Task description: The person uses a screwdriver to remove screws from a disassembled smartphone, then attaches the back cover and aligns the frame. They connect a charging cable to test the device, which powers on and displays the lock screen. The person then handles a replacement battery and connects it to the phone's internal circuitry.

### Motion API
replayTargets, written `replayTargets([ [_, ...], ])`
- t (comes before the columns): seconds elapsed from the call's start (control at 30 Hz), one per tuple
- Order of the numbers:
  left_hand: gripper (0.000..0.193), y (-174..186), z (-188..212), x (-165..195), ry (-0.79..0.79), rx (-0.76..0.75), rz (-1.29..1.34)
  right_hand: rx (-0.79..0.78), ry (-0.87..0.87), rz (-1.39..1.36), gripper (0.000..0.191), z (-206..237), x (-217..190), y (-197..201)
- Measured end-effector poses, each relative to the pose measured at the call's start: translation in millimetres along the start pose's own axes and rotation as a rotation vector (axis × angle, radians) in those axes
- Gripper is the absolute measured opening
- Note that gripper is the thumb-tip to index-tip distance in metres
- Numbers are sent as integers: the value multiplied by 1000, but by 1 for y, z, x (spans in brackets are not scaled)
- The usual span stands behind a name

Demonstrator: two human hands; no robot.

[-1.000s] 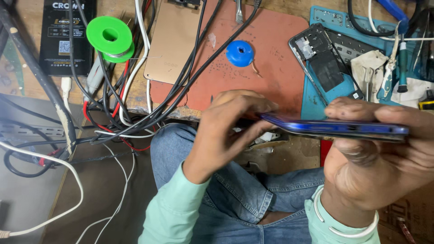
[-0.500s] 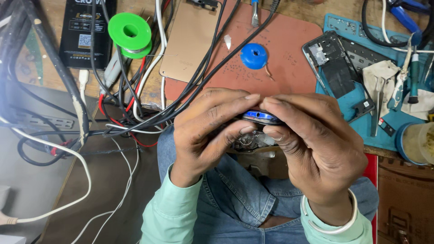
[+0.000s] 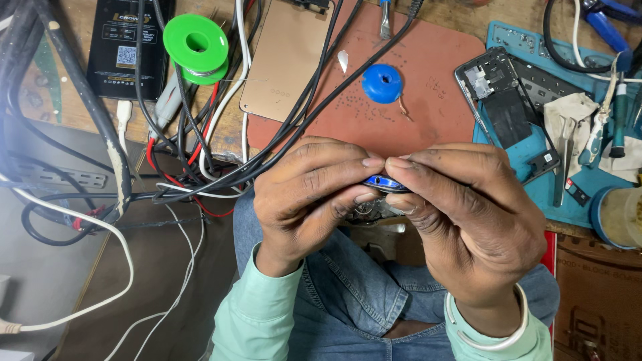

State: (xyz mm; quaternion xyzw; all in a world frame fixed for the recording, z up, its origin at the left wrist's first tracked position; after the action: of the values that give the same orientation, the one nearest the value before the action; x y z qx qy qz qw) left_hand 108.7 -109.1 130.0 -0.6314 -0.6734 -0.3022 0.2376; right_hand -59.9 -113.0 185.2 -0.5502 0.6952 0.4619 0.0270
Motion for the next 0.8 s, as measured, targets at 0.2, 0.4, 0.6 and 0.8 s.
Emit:
replayTargets([
  [0.2,25,2,6,-4,7,16,-10,-19,-1,26,28,-6,-4,-3],
  [0.4,26,9,14,-14,84,54,-20,-80,-75,181,33,-15,-5,-3],
  [0.6,30,11,13,-13,133,71,-16,-74,-81,220,27,-10,3,-3],
  [0.8,30,8,-1,-6,85,-78,-27,-158,29,357,25,-9,5,-15],
])
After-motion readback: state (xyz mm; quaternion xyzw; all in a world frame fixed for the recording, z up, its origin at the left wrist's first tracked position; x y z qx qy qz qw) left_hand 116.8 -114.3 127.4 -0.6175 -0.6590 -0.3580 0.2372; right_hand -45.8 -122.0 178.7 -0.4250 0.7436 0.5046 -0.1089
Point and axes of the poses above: each hand's wrist, its own z-axis away from the middle knuckle, its own y-axis out of the back of the hand, x = y × z, the point moved 6 cm from there along -z, towards the middle knuckle, and after that the axes turned 9 degrees about -x, right-handed, at the moved point
